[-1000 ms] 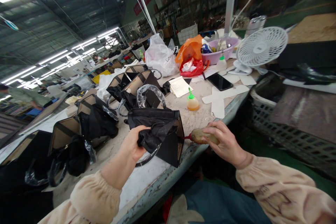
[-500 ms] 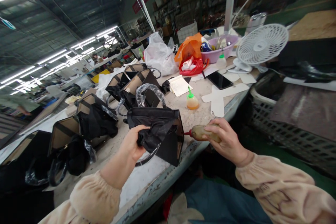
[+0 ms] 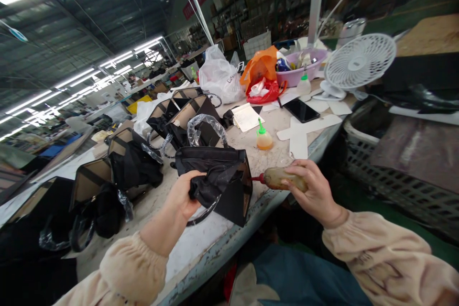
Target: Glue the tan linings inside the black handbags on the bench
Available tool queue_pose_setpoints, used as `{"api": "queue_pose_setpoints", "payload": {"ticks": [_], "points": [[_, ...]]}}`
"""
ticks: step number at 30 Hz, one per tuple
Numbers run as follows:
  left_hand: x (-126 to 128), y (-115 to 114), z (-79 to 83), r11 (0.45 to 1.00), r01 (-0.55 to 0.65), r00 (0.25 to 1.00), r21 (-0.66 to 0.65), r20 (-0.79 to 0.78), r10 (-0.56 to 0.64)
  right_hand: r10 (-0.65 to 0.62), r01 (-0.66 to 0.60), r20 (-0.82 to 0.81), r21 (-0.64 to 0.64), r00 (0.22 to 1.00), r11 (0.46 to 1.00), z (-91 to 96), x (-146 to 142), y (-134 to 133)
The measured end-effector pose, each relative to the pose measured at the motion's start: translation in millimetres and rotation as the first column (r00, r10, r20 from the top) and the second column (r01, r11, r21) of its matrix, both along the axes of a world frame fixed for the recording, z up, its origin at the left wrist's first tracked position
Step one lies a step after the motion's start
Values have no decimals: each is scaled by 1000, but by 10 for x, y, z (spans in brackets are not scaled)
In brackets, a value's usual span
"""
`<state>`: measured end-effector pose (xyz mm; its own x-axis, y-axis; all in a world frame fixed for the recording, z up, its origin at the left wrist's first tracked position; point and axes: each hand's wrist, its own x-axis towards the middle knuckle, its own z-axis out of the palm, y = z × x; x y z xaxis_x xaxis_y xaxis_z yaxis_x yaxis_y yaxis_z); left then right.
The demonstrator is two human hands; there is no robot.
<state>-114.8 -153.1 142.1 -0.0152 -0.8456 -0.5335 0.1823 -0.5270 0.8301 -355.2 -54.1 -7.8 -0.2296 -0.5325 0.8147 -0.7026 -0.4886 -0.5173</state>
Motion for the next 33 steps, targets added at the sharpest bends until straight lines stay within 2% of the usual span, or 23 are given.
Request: {"api": "queue_pose_setpoints", "payload": {"ticks": [7,15,20,28,31,33], "points": [[-1,6,14,1000,1,1000,-3,-17,-2,27,-24,-22,133,999,991,-112,66,-18],[9,34,19,1000,-2,1000,12,0,2,-87,36,188,259,978,965,-248,49,-76],[27,45,22,1000,-19,1000,-2,-15,19,-79,36,173,239,982,970,-280,69,-80],[84,45,8,1000,7,999,-10,-36,-8,-50,41,83,107,995,993,-134,104,20],[82,46,9,1000,13,999,-11,-32,-13,-45,34,93,116,995,993,-150,113,10],[79,55,16,1000,9,1000,-6,-25,-9,-42,20,132,168,990,986,-183,115,-13]]}}
